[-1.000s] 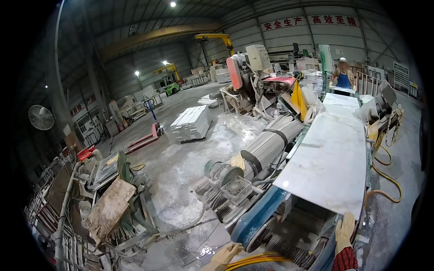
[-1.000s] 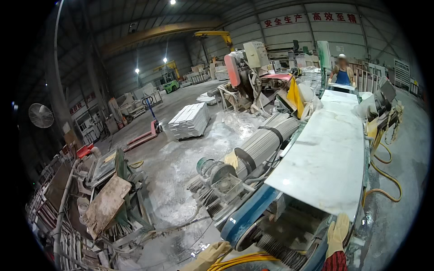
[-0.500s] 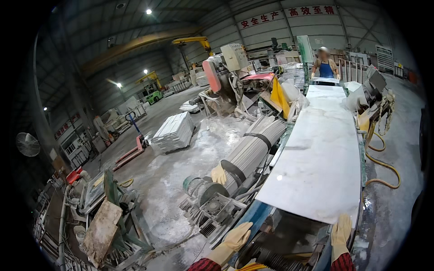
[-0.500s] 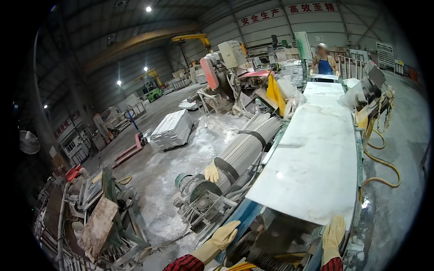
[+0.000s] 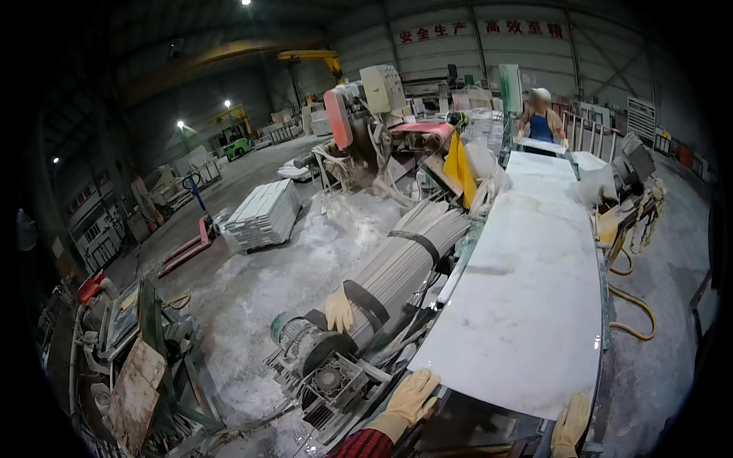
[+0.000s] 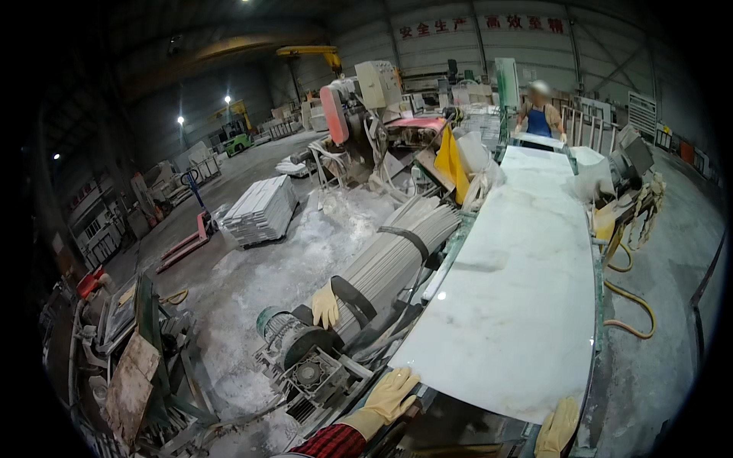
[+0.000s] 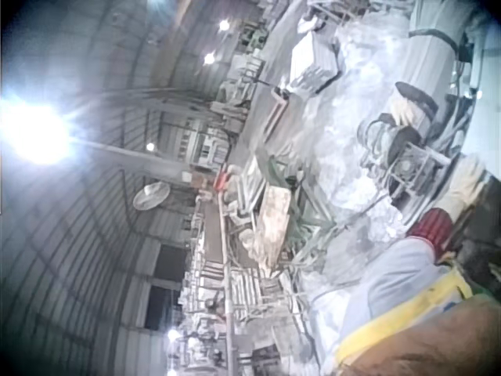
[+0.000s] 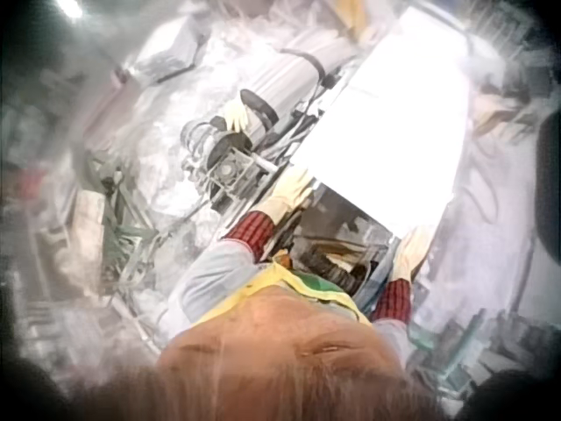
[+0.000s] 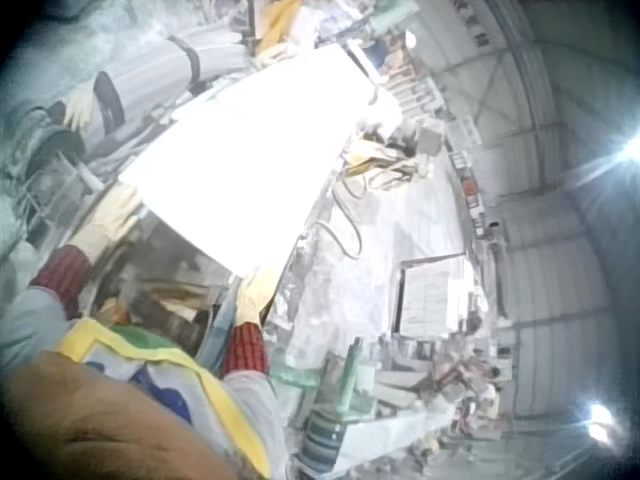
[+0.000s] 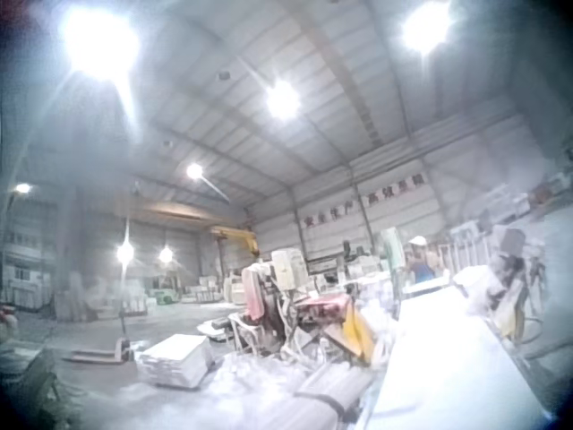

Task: The person guides large white stone slabs through a conveyor system in a factory. They use both hands to position and move the slabs along the rollers, ensuring they pass through the machinery correctly. Other workers and a forklift are visible in the background.

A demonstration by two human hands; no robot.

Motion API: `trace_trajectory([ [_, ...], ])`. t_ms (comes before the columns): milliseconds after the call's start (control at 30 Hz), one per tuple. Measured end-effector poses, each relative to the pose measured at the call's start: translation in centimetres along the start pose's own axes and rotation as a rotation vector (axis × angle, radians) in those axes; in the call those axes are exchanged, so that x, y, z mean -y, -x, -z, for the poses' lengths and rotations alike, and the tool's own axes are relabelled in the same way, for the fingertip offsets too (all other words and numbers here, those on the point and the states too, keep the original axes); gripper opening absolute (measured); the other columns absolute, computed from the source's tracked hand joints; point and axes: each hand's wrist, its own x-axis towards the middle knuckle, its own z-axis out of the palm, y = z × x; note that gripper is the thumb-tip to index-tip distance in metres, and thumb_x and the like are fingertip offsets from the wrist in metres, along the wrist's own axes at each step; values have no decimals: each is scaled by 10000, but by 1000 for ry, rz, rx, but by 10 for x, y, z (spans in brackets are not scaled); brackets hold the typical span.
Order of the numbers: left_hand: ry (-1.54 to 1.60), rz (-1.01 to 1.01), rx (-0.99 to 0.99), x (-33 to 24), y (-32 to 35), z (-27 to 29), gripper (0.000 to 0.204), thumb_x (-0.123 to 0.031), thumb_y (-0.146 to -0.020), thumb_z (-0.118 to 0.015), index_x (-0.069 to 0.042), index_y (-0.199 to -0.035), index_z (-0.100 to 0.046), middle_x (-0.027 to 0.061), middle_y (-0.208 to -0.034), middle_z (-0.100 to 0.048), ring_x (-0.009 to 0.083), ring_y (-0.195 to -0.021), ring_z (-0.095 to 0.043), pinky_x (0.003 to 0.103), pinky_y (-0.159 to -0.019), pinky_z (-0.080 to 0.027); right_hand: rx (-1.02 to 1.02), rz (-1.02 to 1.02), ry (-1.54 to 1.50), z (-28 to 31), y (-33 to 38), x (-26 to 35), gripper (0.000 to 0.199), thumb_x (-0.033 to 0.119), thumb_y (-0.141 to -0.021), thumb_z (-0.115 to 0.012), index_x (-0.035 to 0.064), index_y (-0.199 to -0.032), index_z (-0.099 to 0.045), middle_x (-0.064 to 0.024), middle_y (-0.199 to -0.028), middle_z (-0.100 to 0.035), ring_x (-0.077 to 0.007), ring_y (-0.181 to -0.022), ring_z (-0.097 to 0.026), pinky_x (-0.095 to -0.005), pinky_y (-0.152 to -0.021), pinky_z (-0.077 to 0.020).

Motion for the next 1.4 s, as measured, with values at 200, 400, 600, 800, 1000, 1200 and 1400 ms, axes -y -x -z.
trace_trajectory([
  [200, 67, 2, -33, 5, 6, 3, 554, -307, -1045, -658, -71, -1532, -538, 260, -1534, -527, 485, -1413, -506, 530, -1212, -399, 68, -23, 73, 6, 13, 17, 484, 137, -1027, -587, -7, -1489, -593, -271, -1581, -534, -442, -1510, -453, -563, -1304, -294],
  [400, 89, 14, -65, 12, 11, 0, 538, -320, -1036, -660, -68, -1497, -543, 245, -1535, -522, 474, -1423, -498, 521, -1198, -406, 156, -21, 65, 2, 6, 14, 542, 142, -1017, -594, -7, -1535, -542, -279, -1598, -515, -441, -1523, -442, -583, -1295, -291],
  [600, 124, 32, -36, 6, 10, 5, 552, -306, -1053, -653, -69, -1535, -528, 255, -1557, -519, 491, -1434, -490, 544, -1226, -385, 2, 105, 139, -33, 16, -22, 566, 149, -1016, -599, -33, -1547, -525, -295, -1595, -509, -461, -1509, -447, -593, -1280, -302],
  [800, 126, 15, -52, 4, 12, 6, 533, -297, -1041, -665, -66, -1510, -559, 263, -1539, -538, 485, -1427, -502, 547, -1218, -396, 130, 52, -11, 14, 15, 4, 562, 168, -980, -621, -46, -1497, -573, -314, -1555, -536, -501, -1456, -473, -603, -1263, -307],
  [1000, 75, 6, -87, 7, 18, 2, 532, -275, -982, -727, -66, -1457, -613, 272, -1489, -581, 481, -1397, -530, 534, -1205, -409, -28, 231, -127, 26, 8, 13, 530, 160, -899, -659, -57, -1382, -630, -311, -1463, -593, -525, -1362, -522, -600, -1197, -384],
  [1200, 42, -8, -24, 11, 19, -5, 564, -279, -964, -734, -71, -1471, -600, 276, -1517, -539, 510, -1395, -503, 569, -1193, -404, -100, 209, -149, 49, 3, 35, 451, 174, -873, -681, -35, -1272, -664, -273, -1327, -654, -477, -1259, -588, -586, -1116, -440],
  [1400, 22, -11, -5, 5, 17, -1, 571, -269, -943, -741, -76, -1458, -591, 256, -1482, -537, 501, -1366, -504, 552, -1183, -409, -77, 210, -83, 64, 1, 40, 453, 197, -872, -685, -7, -1276, -661, -245, -1340, -650, -454, -1244, -590, -559, -1105, -445],
])
